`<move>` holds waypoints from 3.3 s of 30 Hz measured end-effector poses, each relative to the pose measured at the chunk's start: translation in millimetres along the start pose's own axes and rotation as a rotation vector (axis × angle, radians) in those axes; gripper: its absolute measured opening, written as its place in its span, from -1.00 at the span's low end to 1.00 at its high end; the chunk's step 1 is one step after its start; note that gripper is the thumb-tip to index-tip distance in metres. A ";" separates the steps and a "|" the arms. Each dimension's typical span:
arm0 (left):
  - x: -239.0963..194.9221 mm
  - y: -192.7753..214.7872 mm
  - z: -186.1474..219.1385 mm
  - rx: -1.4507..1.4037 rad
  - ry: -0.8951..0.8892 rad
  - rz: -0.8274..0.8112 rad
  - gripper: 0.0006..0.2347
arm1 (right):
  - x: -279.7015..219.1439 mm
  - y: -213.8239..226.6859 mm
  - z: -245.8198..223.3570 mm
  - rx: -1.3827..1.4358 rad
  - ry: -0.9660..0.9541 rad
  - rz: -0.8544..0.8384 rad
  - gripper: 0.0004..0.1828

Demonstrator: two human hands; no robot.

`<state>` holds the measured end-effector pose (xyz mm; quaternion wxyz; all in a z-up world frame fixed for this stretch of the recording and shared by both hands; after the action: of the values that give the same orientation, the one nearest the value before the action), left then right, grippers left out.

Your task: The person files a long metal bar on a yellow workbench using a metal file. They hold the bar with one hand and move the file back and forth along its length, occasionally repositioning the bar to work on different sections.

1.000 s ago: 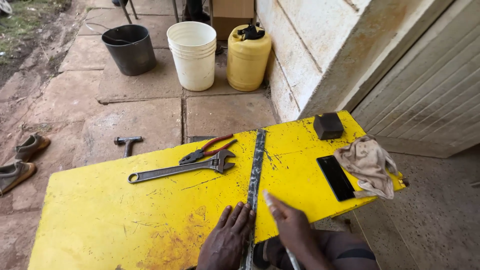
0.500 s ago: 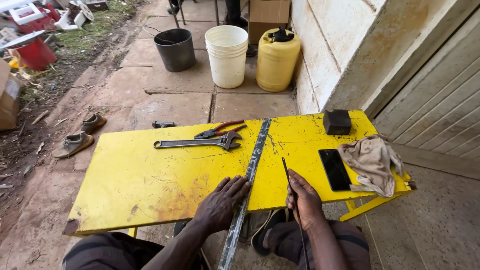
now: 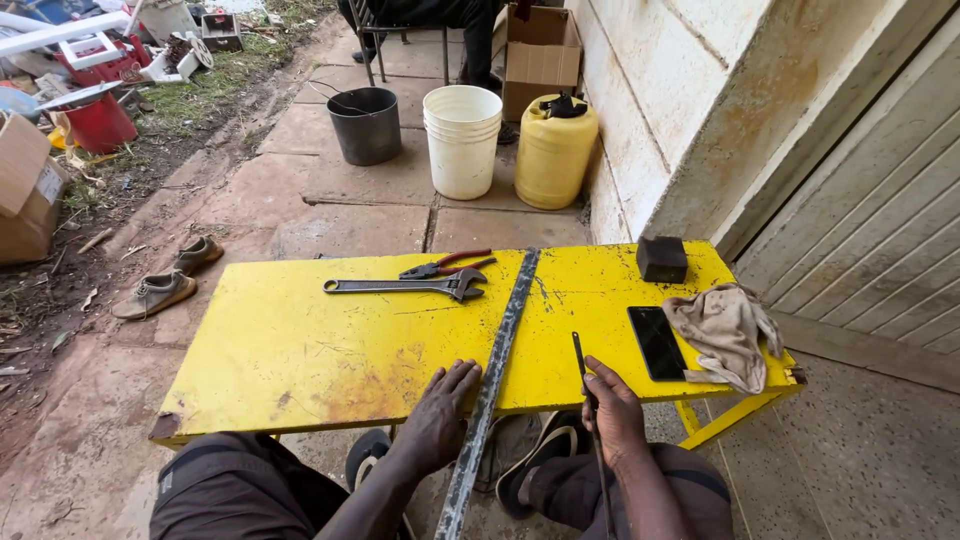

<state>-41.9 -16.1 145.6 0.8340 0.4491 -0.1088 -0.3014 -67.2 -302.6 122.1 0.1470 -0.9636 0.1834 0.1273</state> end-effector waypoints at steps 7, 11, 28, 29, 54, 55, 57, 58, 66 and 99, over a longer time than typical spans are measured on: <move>-76.0 22.0 -8.6 -0.232 0.160 0.117 -0.57 | -5.8 -14.7 2.1 -0.169 0.036 0.114 -0.56; -120.4 -18.5 -29.3 -0.722 0.447 -0.141 -0.54 | -12.3 -35.5 5.9 -0.306 0.070 0.150 -0.55; -123.1 -92.0 -22.2 -1.606 0.401 -0.384 -0.64 | -43.3 -59.6 37.8 -0.173 0.058 0.105 -0.60; -126.2 -79.7 -12.2 -1.604 0.452 -0.310 -0.68 | -40.2 -56.0 43.8 -0.099 0.000 0.043 -0.56; -113.1 -72.8 -20.4 -1.176 0.601 -0.400 -0.56 | -63.8 -15.8 -2.1 0.020 -0.061 -0.009 -0.49; -121.7 -59.0 -7.2 -1.174 0.607 -0.400 -0.56 | -63.8 -21.2 -3.7 0.024 -0.067 -0.010 -0.49; -142.4 -39.2 22.6 -1.528 0.644 -0.340 -0.78 | -66.9 -31.1 -5.4 -0.014 -0.060 -0.033 -0.47; -140.4 -44.0 19.8 -1.535 0.644 -0.338 -0.78 | -71.2 -36.0 -7.5 -0.022 -0.063 -0.035 -0.47; -113.4 -102.8 -37.1 -1.584 0.518 -0.371 -0.86 | -27.1 -50.0 39.9 -0.477 -0.050 -0.102 -0.46; -76.5 -70.1 -0.2 -1.396 0.530 -0.314 -0.76 | -35.0 -124.0 16.7 -1.715 0.049 0.150 -0.36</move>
<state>-131.1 0.9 95.2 0.8699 -0.1147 0.3762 -0.2975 -53.4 -175.7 146.5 -0.6446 -0.7295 0.0900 0.2102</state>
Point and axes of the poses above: each hand's wrist, its own x-axis towards the middle knuckle, its own y-axis out of the back of the hand, z = x × y, the point moved 5 cm from there along x, towards the middle knuckle, and after that the axes turned 6 degrees about -z, right-handed, at the moved point
